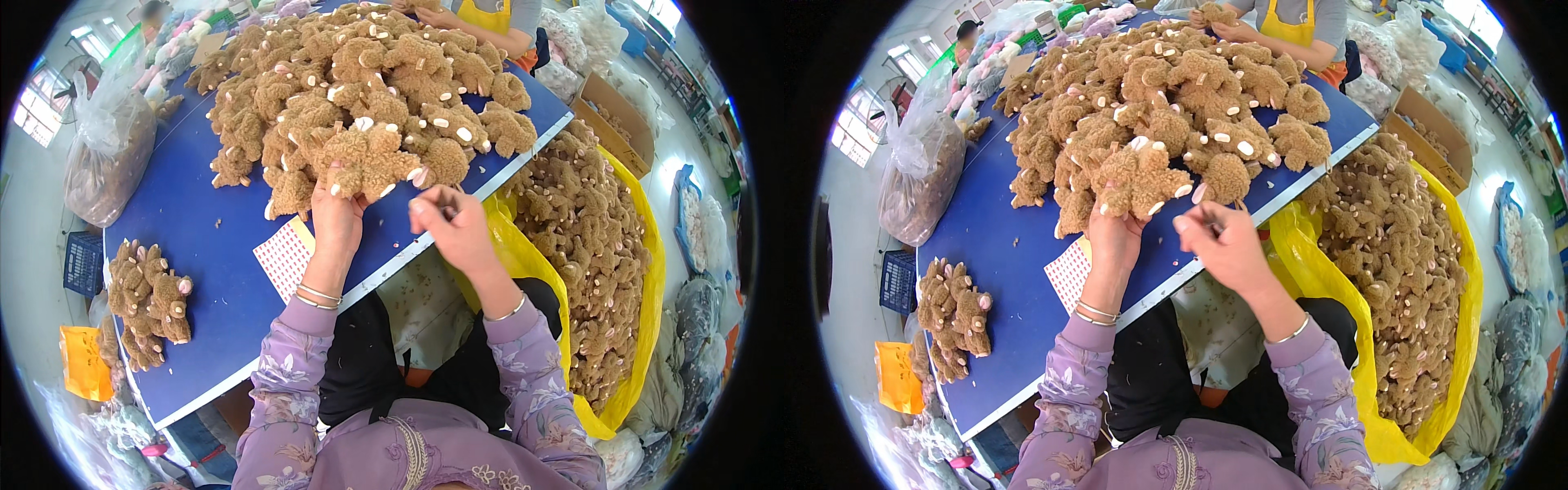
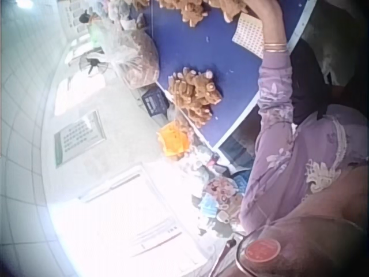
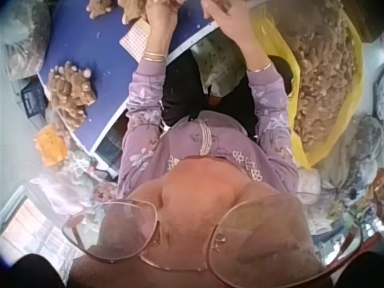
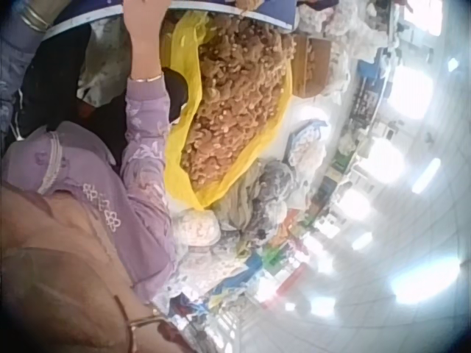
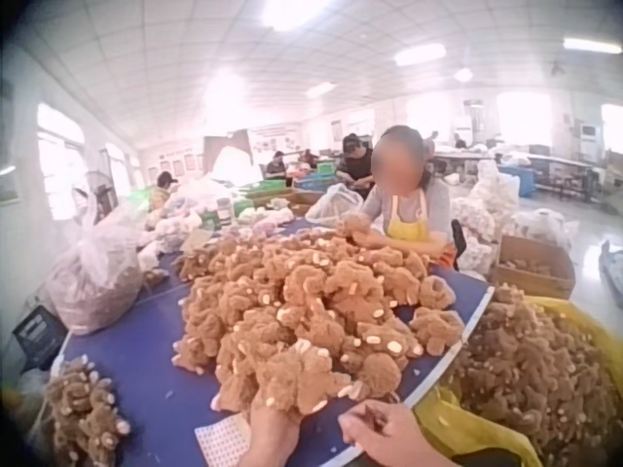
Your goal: The person trims excess fabric from small brown stuffed animals using scissors. They pick up each toy, snip loose threads or edges, and place the finished items on a blue table. The process is repeated for multiple units in a factory setting.
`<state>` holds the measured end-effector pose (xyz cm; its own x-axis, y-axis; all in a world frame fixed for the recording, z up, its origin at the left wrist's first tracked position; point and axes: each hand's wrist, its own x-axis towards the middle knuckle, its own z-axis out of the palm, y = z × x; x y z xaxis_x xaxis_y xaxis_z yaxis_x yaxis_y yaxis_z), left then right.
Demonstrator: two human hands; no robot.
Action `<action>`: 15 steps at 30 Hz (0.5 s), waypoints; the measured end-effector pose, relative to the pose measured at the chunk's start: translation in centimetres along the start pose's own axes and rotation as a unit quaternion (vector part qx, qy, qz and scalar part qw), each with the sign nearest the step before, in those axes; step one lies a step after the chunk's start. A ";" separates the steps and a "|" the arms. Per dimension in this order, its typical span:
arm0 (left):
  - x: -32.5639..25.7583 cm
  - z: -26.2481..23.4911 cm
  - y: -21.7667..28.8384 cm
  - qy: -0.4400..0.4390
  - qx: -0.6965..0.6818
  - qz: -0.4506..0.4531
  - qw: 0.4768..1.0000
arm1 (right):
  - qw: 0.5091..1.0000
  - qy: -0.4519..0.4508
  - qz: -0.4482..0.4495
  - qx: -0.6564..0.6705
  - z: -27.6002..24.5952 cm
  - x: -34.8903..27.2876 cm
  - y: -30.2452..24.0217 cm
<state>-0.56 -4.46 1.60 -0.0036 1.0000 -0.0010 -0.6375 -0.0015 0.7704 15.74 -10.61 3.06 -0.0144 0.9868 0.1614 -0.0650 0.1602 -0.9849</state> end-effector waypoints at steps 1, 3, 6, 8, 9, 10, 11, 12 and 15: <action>-0.1 0.2 0.0 -0.006 0.009 0.003 1.000 | 0.999 0.005 -0.025 -0.032 0.6 0.0 -0.1; -0.4 0.5 -0.1 -0.021 0.028 0.010 0.999 | 0.998 0.051 -0.041 -0.006 1.6 0.5 0.9; -0.7 0.6 -0.1 -0.042 0.052 -0.002 0.998 | 0.997 0.071 -0.009 0.031 1.8 0.7 0.8; -1.0 0.9 -0.1 -0.057 0.052 0.009 0.997 | 0.993 0.066 0.029 0.098 1.5 0.9 0.6; -1.1 1.0 -0.1 -0.064 0.052 0.014 0.997 | 0.988 0.063 0.049 0.131 1.3 1.0 0.5; -1.2 0.8 -0.2 -0.076 0.067 0.007 0.995 | 0.986 0.065 0.055 0.145 0.9 1.2 0.6; -1.1 0.5 -0.3 -0.087 0.083 0.001 0.993 | 0.983 0.067 0.061 0.160 0.6 1.3 0.8; -1.1 0.2 -0.4 -0.098 0.098 -0.006 0.990 | 0.980 0.069 0.067 0.174 0.4 1.4 0.8; -1.0 -0.3 -0.7 -0.100 0.117 -0.038 0.987 | 0.986 0.114 0.027 0.117 0.3 1.3 0.1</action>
<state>-0.34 -5.44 0.91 0.2053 0.9777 0.0434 -0.4339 0.0512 0.8995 15.40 -9.32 3.17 0.1993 0.9778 0.0645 -0.2996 0.1234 -0.9460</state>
